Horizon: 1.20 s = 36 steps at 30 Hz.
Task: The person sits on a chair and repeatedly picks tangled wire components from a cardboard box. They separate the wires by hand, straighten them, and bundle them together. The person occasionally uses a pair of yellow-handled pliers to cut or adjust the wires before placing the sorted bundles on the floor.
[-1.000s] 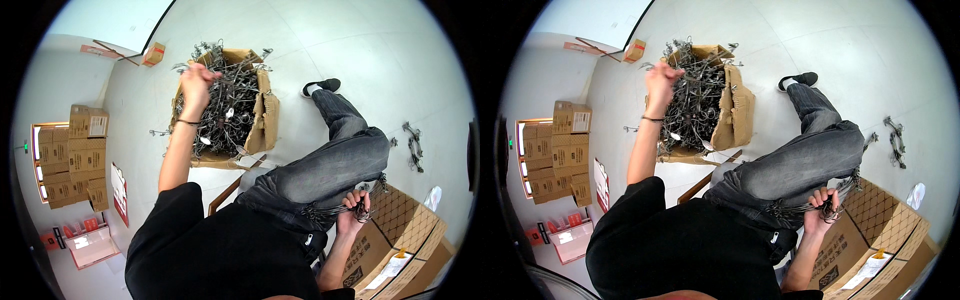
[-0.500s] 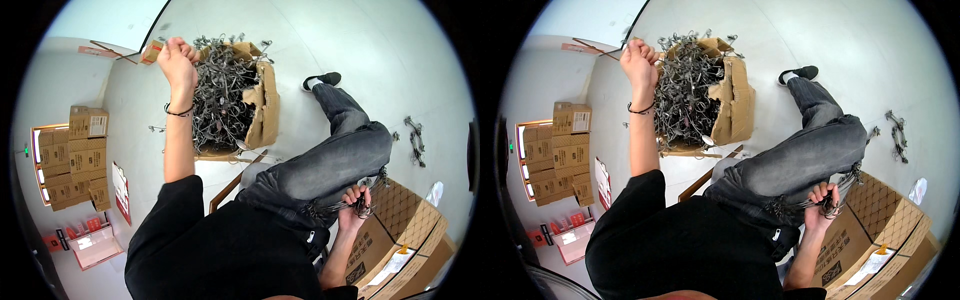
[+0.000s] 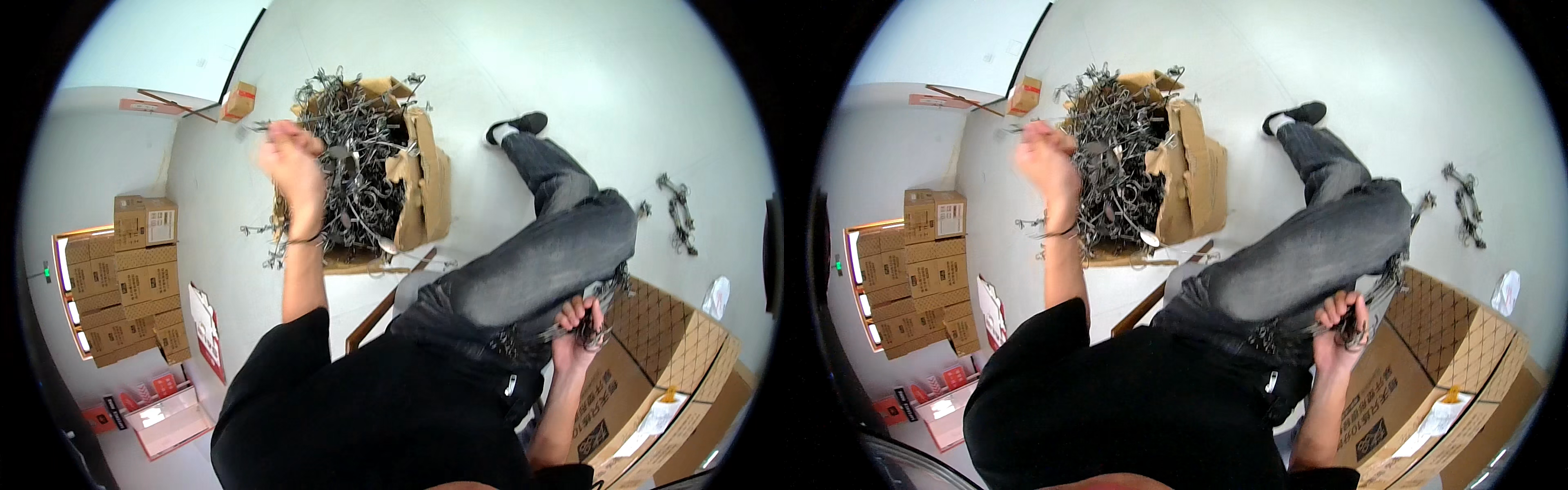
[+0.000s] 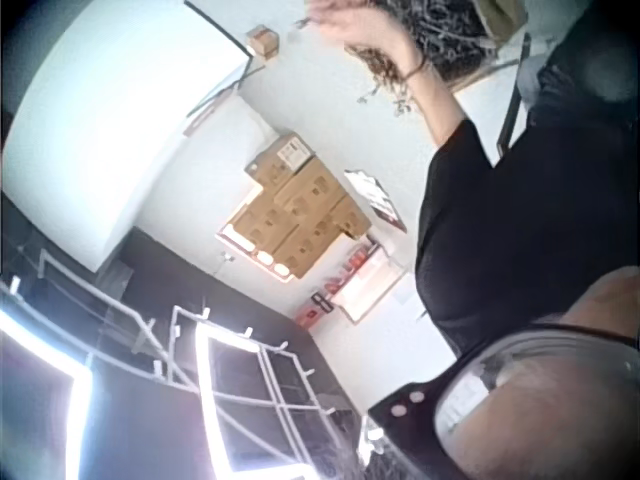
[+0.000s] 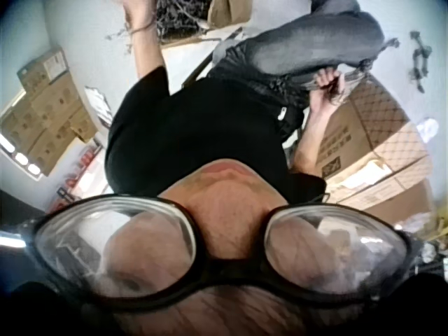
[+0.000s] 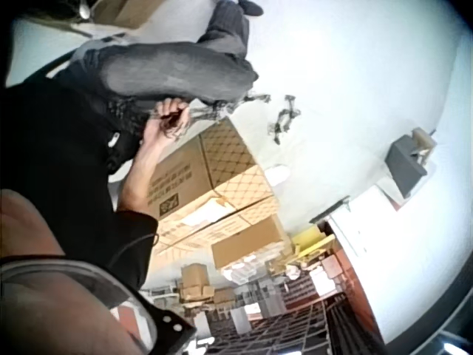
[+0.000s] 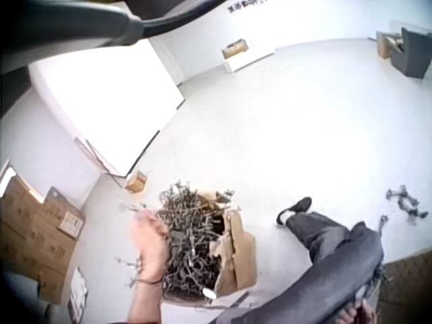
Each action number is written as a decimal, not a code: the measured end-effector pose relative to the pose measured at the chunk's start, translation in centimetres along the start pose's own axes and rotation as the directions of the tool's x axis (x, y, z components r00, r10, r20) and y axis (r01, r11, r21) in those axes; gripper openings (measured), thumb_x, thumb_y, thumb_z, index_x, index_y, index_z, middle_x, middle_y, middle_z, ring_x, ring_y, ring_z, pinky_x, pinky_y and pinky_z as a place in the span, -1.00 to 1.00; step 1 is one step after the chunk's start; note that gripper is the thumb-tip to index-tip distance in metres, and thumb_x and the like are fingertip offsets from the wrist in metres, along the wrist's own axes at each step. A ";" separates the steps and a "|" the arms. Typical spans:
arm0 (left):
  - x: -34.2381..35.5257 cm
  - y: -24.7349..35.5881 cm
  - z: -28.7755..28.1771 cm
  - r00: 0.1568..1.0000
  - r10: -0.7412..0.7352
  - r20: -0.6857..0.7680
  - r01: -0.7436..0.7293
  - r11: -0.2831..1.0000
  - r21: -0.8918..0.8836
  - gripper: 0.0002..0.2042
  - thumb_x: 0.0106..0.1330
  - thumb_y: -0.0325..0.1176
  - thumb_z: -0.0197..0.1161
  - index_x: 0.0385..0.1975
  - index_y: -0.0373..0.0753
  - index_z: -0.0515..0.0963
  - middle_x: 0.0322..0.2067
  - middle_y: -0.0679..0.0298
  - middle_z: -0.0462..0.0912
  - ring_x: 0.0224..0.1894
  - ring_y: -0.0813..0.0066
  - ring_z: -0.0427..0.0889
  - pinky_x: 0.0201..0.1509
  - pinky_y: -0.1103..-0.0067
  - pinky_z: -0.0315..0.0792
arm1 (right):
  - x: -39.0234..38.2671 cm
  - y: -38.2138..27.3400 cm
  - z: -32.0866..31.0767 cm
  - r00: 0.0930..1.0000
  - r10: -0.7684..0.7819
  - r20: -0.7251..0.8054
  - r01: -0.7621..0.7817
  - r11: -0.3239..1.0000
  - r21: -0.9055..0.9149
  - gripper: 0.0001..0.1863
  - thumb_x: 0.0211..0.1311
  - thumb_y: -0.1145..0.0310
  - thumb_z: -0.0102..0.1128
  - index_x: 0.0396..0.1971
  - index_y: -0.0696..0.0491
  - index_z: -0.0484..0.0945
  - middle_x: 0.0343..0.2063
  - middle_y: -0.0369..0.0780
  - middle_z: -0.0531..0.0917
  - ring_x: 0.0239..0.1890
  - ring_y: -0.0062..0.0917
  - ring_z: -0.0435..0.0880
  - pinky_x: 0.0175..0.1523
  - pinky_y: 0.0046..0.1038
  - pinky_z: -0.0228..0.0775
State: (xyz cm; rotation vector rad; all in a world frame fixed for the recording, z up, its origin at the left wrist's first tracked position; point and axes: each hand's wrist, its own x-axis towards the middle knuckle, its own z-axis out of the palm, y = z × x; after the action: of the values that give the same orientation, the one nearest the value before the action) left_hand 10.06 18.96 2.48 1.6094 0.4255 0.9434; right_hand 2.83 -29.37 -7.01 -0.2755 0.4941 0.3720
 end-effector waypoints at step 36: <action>6.7 13.4 -5.6 0.965 0.003 0.261 0.097 0.924 -0.371 -0.78 0.49 -0.45 0.05 -0.48 -0.18 0.36 -0.60 0.46 0.30 -0.60 0.64 0.19 -0.52 0.61 0.13 | 0.1 -0.2 -0.2 1.000 0.022 0.016 -0.022 1.000 0.012 -0.80 0.51 0.29 0.00 -0.29 0.11 0.43 -0.44 -0.30 0.35 -0.42 -0.63 0.28 -0.32 -0.59 0.22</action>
State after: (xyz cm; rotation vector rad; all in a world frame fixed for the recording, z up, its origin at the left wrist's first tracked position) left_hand 6.97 23.79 17.44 1.3322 0.0895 0.7148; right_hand 2.94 -29.56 -7.19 -0.2557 0.4839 0.3927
